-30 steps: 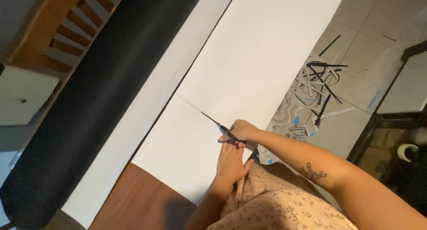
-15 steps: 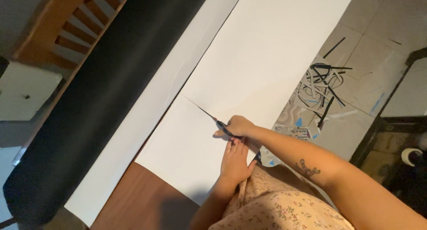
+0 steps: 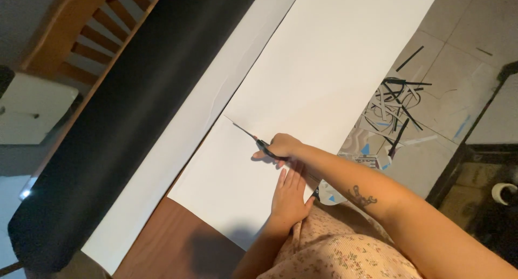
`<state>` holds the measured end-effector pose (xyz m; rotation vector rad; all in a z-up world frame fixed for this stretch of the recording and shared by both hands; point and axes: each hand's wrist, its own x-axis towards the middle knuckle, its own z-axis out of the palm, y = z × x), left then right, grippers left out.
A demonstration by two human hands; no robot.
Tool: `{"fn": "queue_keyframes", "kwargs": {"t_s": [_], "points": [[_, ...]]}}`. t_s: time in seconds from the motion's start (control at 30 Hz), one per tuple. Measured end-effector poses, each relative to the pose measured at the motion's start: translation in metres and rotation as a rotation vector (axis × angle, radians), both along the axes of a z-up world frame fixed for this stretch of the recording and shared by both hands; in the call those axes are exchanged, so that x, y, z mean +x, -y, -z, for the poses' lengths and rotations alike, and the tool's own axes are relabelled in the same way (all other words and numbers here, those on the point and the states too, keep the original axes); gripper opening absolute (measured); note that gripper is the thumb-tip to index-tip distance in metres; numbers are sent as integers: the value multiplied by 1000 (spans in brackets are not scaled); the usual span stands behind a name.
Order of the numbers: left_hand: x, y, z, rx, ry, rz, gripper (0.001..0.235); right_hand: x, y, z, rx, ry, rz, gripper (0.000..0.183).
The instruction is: Cutting large sheets of sublimation paper from a roll using scissors on a wooden table.
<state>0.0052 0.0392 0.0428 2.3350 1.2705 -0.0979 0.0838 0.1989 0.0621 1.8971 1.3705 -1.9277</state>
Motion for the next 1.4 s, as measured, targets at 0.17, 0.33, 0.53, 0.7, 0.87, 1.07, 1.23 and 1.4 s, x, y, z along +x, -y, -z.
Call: {"fn": "queue_keyframes", "kwargs": {"t_s": [0.17, 0.33, 0.53, 0.7, 0.87, 1.07, 1.23, 1.4], "points": [[0, 0, -1, -7, 5, -1, 67, -2, 0, 12, 11, -12, 24, 49], [0, 1, -6, -26, -10, -6, 66, -14, -12, -8, -9, -65, 108, 49], [1, 0, 6, -71, -50, 4, 68, -17, -21, 0, 39, -67, 45, 47], [2, 0, 20, -49, -235, 140, 77, -32, -33, -54, -55, 29, -31, 52], [1, 1, 17, -70, -225, 133, 75, -38, -38, -29, -34, 52, -61, 51], [1, -4, 4, -119, -254, 157, 75, -44, -46, -44, -26, -5, -37, 53], [2, -5, -1, -140, -301, 168, 73, -52, -53, -27, 3, 55, -66, 54], [1, -8, -7, -168, -272, 154, 68, -50, -49, -48, 15, -49, 6, 51]]}}
